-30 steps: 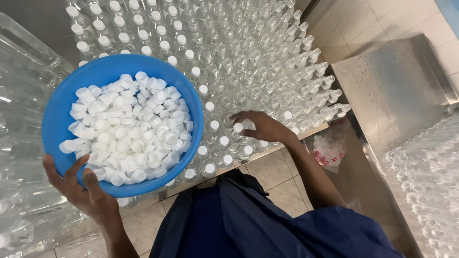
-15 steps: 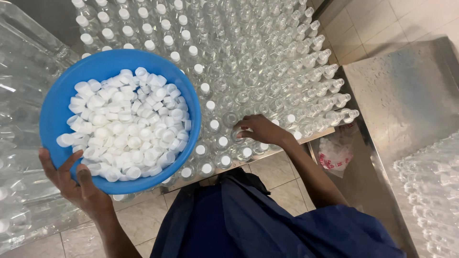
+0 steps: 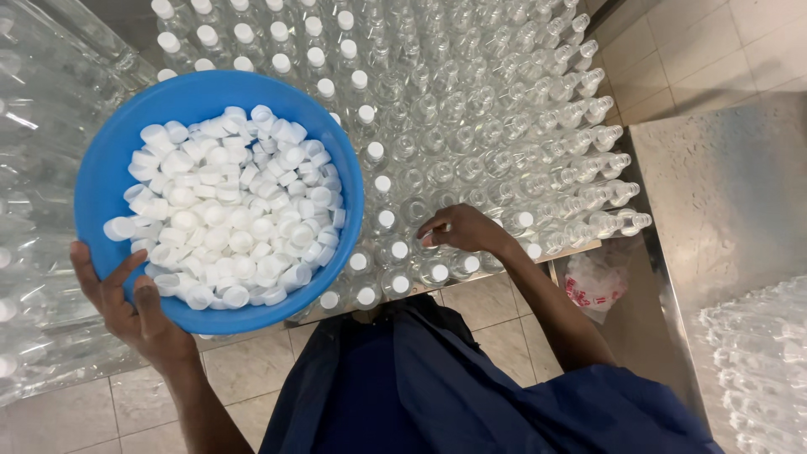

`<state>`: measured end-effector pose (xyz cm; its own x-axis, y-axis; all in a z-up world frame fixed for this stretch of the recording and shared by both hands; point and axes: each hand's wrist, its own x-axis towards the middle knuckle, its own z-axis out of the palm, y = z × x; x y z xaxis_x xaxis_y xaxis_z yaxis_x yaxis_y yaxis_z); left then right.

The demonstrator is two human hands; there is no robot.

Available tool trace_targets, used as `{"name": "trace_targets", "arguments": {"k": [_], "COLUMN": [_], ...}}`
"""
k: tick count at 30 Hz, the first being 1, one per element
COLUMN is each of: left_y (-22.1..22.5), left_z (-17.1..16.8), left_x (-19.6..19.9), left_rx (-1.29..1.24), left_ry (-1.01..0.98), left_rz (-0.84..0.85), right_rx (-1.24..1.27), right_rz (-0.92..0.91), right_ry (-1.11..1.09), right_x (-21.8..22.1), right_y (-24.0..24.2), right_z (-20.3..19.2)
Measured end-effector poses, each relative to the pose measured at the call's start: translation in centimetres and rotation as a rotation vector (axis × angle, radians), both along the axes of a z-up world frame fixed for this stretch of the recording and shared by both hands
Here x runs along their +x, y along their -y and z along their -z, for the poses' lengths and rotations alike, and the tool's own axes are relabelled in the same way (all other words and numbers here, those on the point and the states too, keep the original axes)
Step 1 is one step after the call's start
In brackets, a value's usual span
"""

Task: The person holds a blue basin filled with white bottle caps in their left hand while repeatedly picking up caps with their right hand to screw onto rows of clear plastic bottles arranged on a stainless steel table. The task involves systematically capping the bottles one by one.

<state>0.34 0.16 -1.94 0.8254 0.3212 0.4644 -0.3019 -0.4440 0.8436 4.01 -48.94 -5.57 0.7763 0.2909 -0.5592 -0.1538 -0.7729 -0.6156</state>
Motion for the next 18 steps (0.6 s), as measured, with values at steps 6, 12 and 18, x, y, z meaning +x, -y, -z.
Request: {"name": "trace_targets", "arguments": {"k": [6, 12, 18], "left_y": [1.0, 0.8, 0.8], "left_z": [-1.8, -1.5, -2.6], "left_x": [-0.3, -0.2, -0.2], "left_rx": [-0.005, -0.007, -0.038], "left_ry": [-0.052, -0.031, -0.097], "left_rz": [-0.016, -0.020, -0.007], "right_rx": [-0.028, -0.151, -0.196], "right_rz": [0.084, -0.097, -0.132], "right_ry": [-0.030, 0.083, 0.570], "right_x": [-0.4, -1.2, -2.0], "right_y": [-0.9, -1.1, -9.0], "right_z": [-1.9, -1.9, -16.6]}}
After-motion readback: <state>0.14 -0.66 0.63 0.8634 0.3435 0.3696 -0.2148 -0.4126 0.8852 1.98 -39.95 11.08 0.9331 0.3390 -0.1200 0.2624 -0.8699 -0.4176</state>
